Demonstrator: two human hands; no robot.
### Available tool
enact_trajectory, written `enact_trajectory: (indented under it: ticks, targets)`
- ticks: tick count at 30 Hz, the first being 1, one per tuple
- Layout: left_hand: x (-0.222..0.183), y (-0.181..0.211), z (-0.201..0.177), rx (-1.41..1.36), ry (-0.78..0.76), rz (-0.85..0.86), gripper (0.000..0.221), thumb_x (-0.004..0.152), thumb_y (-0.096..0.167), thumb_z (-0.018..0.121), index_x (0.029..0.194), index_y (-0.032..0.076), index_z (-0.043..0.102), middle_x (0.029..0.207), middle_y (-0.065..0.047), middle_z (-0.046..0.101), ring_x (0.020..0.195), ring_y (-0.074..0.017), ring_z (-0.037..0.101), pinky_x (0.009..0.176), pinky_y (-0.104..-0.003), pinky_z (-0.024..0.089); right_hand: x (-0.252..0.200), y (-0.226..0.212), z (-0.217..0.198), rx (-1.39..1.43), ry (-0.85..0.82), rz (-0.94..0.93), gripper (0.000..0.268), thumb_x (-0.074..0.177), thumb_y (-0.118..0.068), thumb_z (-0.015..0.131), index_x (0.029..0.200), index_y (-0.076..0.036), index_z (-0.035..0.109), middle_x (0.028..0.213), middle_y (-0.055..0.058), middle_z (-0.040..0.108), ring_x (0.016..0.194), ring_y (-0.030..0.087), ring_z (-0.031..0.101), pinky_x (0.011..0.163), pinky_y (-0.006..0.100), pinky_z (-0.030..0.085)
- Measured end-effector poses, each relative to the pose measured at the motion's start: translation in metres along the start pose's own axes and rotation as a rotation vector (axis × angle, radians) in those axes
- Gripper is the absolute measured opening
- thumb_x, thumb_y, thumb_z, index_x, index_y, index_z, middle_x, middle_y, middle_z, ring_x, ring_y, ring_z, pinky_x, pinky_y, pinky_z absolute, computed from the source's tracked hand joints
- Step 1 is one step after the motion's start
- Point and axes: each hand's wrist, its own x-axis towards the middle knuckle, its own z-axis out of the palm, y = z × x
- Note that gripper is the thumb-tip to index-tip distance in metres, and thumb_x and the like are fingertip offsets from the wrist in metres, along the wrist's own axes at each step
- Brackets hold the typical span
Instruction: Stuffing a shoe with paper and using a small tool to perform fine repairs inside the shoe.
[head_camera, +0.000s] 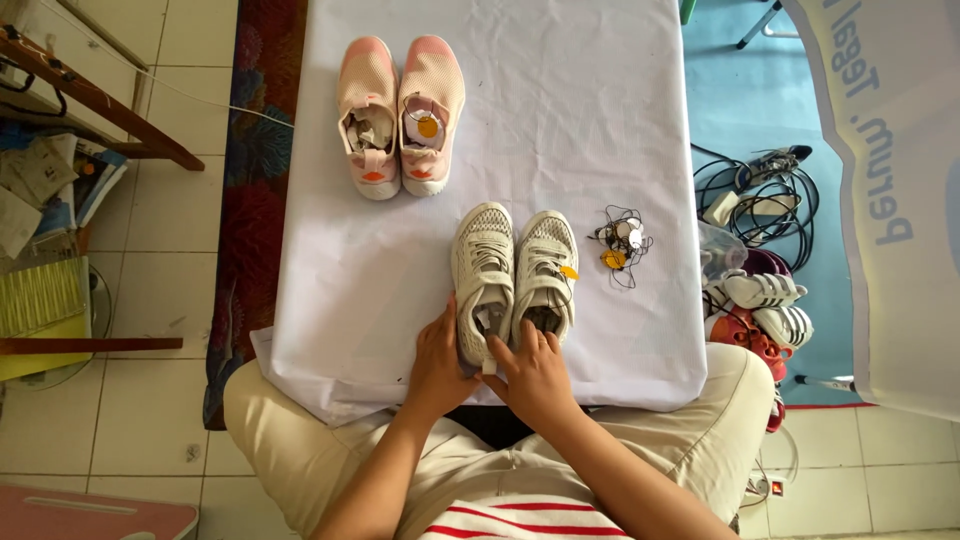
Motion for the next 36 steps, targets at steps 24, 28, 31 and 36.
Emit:
enact_trajectory:
  ticks: [24,28,31,36]
  targets:
    - [0.049,0.008,0.013,-0.1,0.189,-0.286,0.088,0.062,0.018,0.076,0.138,0.011,0.034,0.127,-0.018,0.041,0.12,-0.0412,0.044,0.098,-0.056,0.038,-0.004,0.008,0.006,0.054,0.048,-0.013,0.053,0.061,-0.044,0.076,0.104,-0.02,0.056,0.106,0.021,0.05,0.094,0.041,0.057,0.084,0.046,0.037]
    - [0.061,-0.001,0.031,0.049,0.191,-0.524,0.07,0.061,0.019,0.073,0.125,0.021,0.044,0.122,-0.005,0.041,0.112,-0.0342,0.051,0.084,-0.055,0.05,-0.003,0.003,-0.002,0.023,0.081,-0.009,0.057,0.058,-0.044,0.078,0.104,-0.019,0.056,0.102,0.021,0.051,0.1,0.044,0.051,0.084,0.049,0.037]
    - [0.067,0.021,0.018,0.063,0.178,-0.556,0.065,0.061,0.007,0.068,0.121,0.015,0.043,0.121,-0.011,0.042,0.11,-0.0409,0.051,0.082,-0.058,0.051,-0.002,-0.002,-0.003,-0.009,0.045,0.016,0.057,0.056,-0.044,0.078,0.102,-0.02,0.053,0.101,0.019,0.049,0.094,0.043,0.051,0.085,0.049,0.036]
    - [0.065,0.031,0.007,0.06,0.131,-0.552,0.068,0.059,0.001,0.065,0.121,0.016,0.041,0.122,-0.011,0.041,0.11,-0.0418,0.051,0.086,-0.055,0.051,0.004,-0.004,-0.003,-0.016,-0.009,0.043,0.056,0.056,-0.045,0.078,0.097,-0.019,0.051,0.097,0.018,0.049,0.084,0.041,0.053,0.082,0.049,0.037]
